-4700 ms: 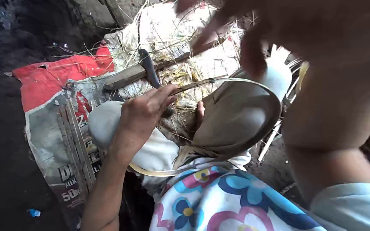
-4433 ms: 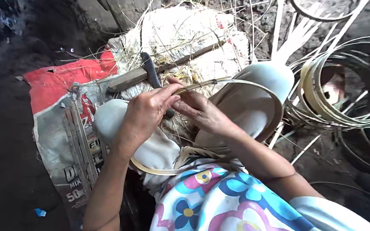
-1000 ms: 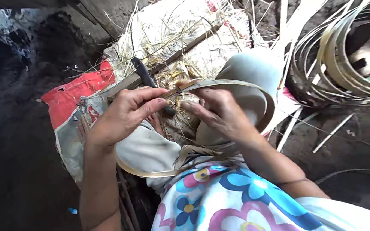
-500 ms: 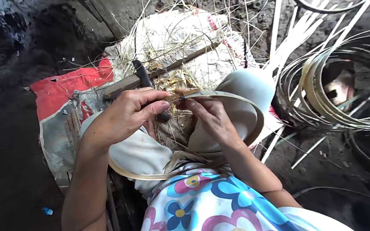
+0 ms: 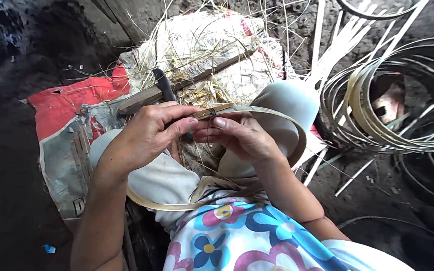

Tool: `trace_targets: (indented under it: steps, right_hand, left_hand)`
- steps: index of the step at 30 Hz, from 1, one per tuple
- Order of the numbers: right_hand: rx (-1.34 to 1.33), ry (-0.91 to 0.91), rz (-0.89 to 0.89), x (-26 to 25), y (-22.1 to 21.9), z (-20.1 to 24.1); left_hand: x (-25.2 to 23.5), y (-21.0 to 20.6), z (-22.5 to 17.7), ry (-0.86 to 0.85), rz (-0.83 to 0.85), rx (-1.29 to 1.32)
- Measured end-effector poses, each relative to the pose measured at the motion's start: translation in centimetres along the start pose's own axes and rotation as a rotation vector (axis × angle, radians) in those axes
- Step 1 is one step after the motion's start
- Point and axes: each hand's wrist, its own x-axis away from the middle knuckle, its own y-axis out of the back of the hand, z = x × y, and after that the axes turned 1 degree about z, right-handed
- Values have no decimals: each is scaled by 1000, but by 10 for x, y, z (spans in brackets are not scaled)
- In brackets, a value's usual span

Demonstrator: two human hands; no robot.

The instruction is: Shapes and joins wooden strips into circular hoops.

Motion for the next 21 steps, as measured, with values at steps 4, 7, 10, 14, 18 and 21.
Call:
trace_targets:
  steps: [4, 7, 10, 14, 18, 21]
  right_hand:
    - [-3, 33, -65, -1, -11, 2]
    - [70, 65, -125, -2, -12, -1]
    - [152, 92, -134, -1, -7, -5]
    - [449, 271, -135, 7, -1, -11]
    - [655, 441, -223, 4, 0, -15]
    - [767, 541, -252, 3, 3, -15]
  left_hand:
    - [1, -3, -2, -13, -15, -1]
    - [3, -4, -2, -43, -34, 13]
    - [5, -3, 3, -40, -36, -11]
    - [5, -11, -1, -69, -164, -143]
    - [0, -37, -31, -179, -493, -635]
    - [-3, -55, -46, -143, -536, -945]
